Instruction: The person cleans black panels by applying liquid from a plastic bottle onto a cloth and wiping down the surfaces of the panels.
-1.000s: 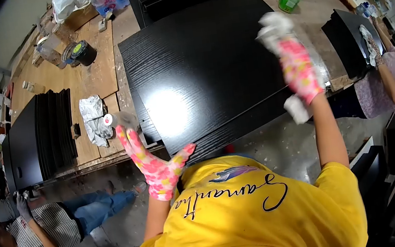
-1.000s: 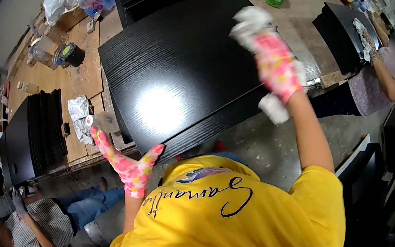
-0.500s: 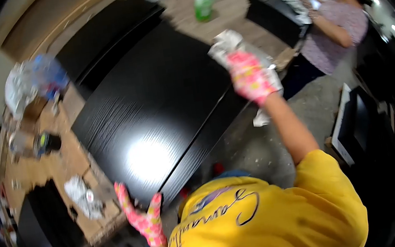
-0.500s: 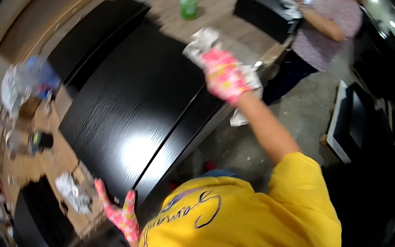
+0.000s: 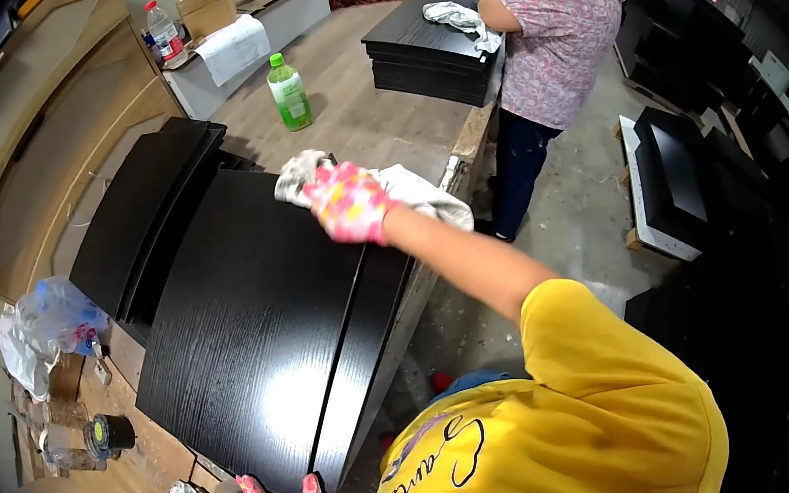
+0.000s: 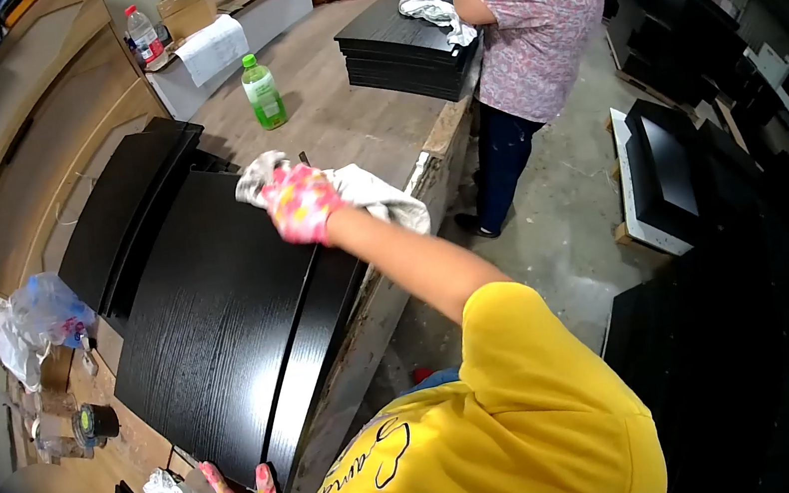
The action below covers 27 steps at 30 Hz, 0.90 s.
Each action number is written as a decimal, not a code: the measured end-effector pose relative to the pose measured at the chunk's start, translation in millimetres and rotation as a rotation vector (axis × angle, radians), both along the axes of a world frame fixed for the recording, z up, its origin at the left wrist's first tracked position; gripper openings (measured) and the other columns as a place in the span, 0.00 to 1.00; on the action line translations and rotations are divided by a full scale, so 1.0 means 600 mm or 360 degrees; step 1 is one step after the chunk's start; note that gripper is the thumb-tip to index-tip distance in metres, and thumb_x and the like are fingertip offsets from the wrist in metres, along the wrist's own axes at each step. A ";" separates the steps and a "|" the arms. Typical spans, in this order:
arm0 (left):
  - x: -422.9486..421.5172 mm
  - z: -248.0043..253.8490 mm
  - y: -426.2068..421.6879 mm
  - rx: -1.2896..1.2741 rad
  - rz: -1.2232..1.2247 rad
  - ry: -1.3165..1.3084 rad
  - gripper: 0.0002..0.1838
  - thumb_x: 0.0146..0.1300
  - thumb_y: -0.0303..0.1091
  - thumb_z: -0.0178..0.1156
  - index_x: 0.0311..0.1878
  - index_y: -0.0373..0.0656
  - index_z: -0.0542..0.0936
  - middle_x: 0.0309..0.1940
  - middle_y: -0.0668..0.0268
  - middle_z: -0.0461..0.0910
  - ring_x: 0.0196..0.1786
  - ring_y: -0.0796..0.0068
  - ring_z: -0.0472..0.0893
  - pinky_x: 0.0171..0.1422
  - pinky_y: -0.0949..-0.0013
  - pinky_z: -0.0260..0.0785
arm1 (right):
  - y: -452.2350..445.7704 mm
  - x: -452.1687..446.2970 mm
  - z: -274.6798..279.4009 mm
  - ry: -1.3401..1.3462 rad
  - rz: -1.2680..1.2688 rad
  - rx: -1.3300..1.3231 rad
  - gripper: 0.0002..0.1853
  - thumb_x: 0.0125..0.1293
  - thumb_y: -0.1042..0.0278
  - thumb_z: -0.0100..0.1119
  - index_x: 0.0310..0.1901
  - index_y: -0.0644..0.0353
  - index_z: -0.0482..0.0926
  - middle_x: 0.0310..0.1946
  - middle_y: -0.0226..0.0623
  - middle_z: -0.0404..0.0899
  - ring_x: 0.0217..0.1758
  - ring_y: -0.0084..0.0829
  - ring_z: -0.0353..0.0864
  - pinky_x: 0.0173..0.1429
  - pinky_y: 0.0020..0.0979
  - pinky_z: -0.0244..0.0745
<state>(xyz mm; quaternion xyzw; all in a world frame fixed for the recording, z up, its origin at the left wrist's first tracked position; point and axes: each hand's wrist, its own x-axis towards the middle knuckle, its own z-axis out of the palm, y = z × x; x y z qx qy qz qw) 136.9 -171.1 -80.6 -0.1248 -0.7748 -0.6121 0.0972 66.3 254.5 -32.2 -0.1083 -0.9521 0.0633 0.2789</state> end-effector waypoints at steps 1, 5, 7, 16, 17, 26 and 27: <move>-0.004 -0.009 -0.005 -0.0030 0.0029 0.0005 0.45 0.51 0.30 0.73 0.73 0.37 0.64 0.74 0.56 0.62 0.77 0.63 0.58 0.81 0.59 0.42 | -0.043 0.004 0.019 -0.0213 0.0074 0.0030 0.14 0.56 0.68 0.55 0.44 0.58 0.81 0.45 0.50 0.80 0.48 0.52 0.80 0.51 0.46 0.76; -0.014 0.013 0.010 -0.0146 0.0121 -0.0093 0.48 0.44 0.30 0.74 0.73 0.37 0.65 0.71 0.58 0.66 0.73 0.65 0.63 0.78 0.62 0.49 | -0.344 0.066 -0.040 -0.0045 0.0934 -0.0143 0.19 0.59 0.65 0.55 0.52 0.61 0.79 0.46 0.47 0.80 0.51 0.46 0.81 0.55 0.47 0.76; -0.014 0.019 0.005 -0.0231 0.0158 -0.0186 0.47 0.46 0.29 0.75 0.72 0.36 0.66 0.71 0.55 0.66 0.73 0.64 0.64 0.79 0.62 0.47 | -0.354 0.119 0.032 -0.0337 0.1319 -0.0628 0.16 0.53 0.71 0.59 0.45 0.61 0.83 0.46 0.48 0.82 0.50 0.46 0.82 0.52 0.45 0.78; 0.028 0.016 0.026 0.0187 0.0358 -0.0076 0.41 0.51 0.24 0.74 0.70 0.32 0.67 0.69 0.55 0.68 0.73 0.65 0.65 0.79 0.63 0.47 | 0.073 0.125 -0.015 0.0131 0.0303 0.0026 0.12 0.62 0.70 0.63 0.47 0.50 0.86 0.53 0.40 0.81 0.58 0.43 0.76 0.63 0.40 0.71; 0.028 0.017 0.029 0.0198 0.0383 -0.0088 0.41 0.51 0.24 0.73 0.69 0.31 0.68 0.69 0.55 0.68 0.73 0.65 0.65 0.79 0.63 0.47 | 0.039 0.123 -0.008 0.0130 0.0431 0.0179 0.13 0.60 0.72 0.63 0.47 0.50 0.86 0.52 0.40 0.81 0.58 0.43 0.76 0.63 0.40 0.72; 0.029 0.014 0.022 0.0103 0.0297 -0.0069 0.36 0.57 0.20 0.68 0.70 0.33 0.68 0.70 0.55 0.68 0.73 0.65 0.66 0.77 0.65 0.50 | 0.024 0.138 -0.016 0.0238 0.0403 0.0072 0.14 0.56 0.73 0.61 0.45 0.52 0.85 0.46 0.39 0.82 0.51 0.46 0.76 0.58 0.42 0.71; 0.033 0.013 0.022 0.0120 0.0297 -0.0084 0.36 0.57 0.20 0.68 0.70 0.33 0.68 0.70 0.55 0.68 0.73 0.65 0.66 0.77 0.65 0.50 | 0.045 0.135 -0.019 0.0184 0.0315 0.0021 0.15 0.56 0.72 0.61 0.46 0.52 0.84 0.47 0.40 0.81 0.51 0.47 0.75 0.58 0.42 0.71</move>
